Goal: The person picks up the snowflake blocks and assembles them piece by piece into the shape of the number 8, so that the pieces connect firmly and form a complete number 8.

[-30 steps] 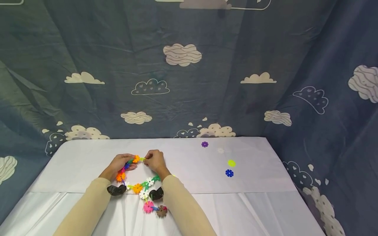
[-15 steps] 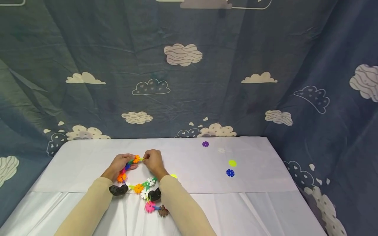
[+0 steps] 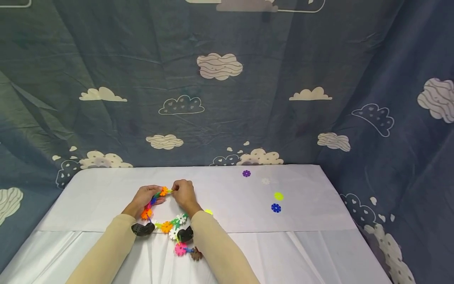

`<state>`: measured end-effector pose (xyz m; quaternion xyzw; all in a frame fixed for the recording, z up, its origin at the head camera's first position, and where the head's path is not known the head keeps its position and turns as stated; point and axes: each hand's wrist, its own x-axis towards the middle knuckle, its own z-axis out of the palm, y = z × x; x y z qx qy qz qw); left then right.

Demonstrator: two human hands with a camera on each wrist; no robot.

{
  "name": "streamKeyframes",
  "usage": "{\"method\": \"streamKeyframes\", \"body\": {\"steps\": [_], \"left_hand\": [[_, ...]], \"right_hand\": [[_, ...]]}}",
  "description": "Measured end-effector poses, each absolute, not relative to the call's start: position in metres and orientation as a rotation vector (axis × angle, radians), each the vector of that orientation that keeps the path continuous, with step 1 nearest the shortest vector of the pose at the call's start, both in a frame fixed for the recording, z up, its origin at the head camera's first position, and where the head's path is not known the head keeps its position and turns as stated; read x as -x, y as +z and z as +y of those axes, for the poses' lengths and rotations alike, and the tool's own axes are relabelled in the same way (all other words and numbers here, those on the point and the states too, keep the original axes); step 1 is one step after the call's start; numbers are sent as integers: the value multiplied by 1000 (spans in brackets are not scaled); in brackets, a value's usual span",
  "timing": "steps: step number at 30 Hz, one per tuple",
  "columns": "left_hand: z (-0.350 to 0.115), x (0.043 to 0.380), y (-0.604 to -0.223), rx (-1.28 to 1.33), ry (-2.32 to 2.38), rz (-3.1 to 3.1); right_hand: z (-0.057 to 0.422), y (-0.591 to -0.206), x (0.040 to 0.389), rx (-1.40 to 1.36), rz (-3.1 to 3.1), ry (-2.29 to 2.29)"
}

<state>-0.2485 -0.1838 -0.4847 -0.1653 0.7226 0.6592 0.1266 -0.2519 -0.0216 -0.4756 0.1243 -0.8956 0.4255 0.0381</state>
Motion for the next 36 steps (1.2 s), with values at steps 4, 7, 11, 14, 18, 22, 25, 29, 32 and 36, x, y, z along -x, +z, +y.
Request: {"method": "streamKeyframes", "body": {"steps": [4, 7, 11, 14, 18, 22, 25, 29, 32, 36], "left_hand": [[-184, 247, -485, 487, 1912, 2100], [-184, 246, -486, 477, 1915, 2101], [-183, 246, -485, 473, 1918, 2103], [-182, 246, -485, 490, 1920, 2086], [-182, 245, -485, 514, 1924, 2058], [-182, 243, -485, 539, 1954, 2047], [-182, 242, -485, 550, 1990, 2040], [-180, 240, -484, 572, 2026, 2044], [-180, 239, -484, 617, 2052, 2057], [-180, 237, -485, 670, 2138, 2025]], "right_hand": [[-22, -477, 252, -383, -2754, 1292], [-22, -477, 252, -383, -2755, 1293], [-21, -476, 253, -382, -2754, 1291], [-20, -475, 254, -394, -2754, 1281], [-18, -473, 255, -410, -2752, 1276], [-17, -474, 255, -386, -2767, 1270], [-16, -475, 255, -366, -2776, 1269], [-15, -473, 255, -344, -2774, 1268], [-14, -470, 256, -327, -2766, 1288], [-16, -466, 256, -312, -2761, 1343]]}}
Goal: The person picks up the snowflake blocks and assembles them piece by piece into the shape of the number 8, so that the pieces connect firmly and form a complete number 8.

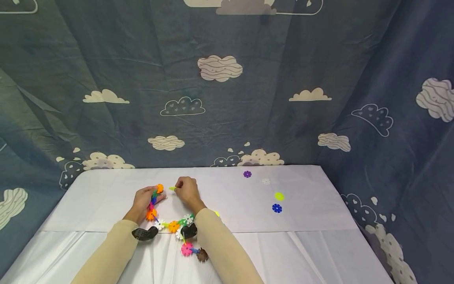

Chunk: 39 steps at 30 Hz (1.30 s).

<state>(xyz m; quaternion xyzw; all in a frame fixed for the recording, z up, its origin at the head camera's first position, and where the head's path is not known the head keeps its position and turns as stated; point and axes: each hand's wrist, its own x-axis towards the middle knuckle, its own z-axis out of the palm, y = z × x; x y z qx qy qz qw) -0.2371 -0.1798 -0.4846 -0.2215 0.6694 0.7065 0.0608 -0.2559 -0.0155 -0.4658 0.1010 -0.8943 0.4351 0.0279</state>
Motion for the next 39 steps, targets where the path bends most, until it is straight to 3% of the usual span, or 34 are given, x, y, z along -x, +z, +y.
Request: {"method": "streamKeyframes", "body": {"steps": [39], "left_hand": [[-178, 237, -485, 689, 2060, 2054]], "right_hand": [[-29, -466, 269, -397, -2776, 1473]]}}
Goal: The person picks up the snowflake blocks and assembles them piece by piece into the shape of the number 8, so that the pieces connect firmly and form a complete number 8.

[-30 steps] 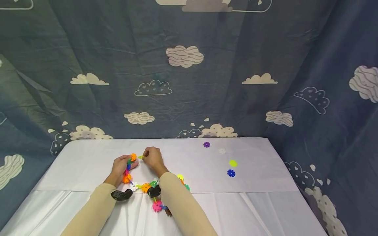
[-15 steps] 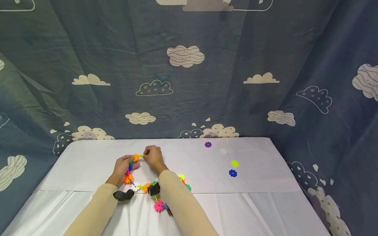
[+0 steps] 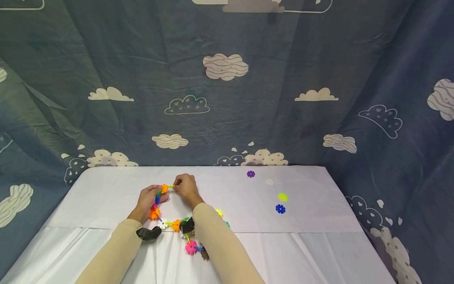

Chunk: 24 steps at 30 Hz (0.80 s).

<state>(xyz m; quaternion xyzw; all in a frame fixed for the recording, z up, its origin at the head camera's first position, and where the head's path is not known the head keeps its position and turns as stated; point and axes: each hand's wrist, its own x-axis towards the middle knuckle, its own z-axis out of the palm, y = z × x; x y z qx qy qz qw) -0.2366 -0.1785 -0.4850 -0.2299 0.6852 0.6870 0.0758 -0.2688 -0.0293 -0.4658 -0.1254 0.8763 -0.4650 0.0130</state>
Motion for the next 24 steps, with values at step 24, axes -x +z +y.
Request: {"method": "streamKeyframes", "body": {"steps": [24], "left_hand": [[-177, 237, -486, 627, 2151, 2023]], "right_hand": [[-33, -466, 270, 511, 2854, -1380]]}}
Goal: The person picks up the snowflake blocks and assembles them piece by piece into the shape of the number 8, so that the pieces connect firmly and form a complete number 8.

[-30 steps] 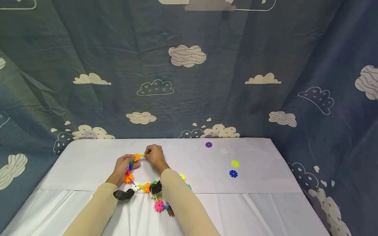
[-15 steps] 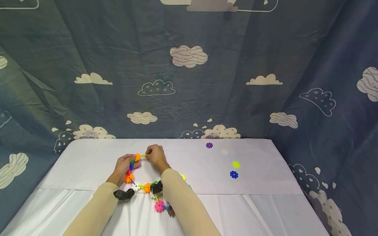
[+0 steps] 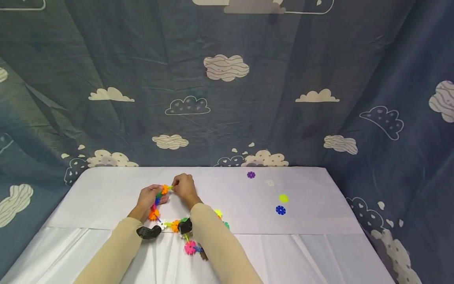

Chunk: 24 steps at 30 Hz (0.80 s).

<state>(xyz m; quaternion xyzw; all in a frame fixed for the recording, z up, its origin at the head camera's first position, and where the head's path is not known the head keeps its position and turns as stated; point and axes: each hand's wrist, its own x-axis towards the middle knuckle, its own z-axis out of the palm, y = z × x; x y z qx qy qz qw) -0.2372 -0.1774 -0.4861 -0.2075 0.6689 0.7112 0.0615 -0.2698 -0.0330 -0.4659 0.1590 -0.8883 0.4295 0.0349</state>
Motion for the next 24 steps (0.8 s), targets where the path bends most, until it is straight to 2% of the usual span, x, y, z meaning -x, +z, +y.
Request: {"method": "streamKeyframes", "body": {"steps": [7, 12, 17, 24], "left_hand": [[-177, 236, -482, 640, 2105, 2055], [-178, 240, -483, 602, 2050, 2014], [-181, 244, -483, 559, 2018, 1949], [-187, 244, -477, 497, 2029, 1880]], "right_hand": [[-36, -461, 271, -504, -2849, 1181], [-23, -451, 275, -442, -2969, 1247], [11, -440, 279, -364, -2961, 1448], [89, -443, 271, -250, -2847, 1573]]}}
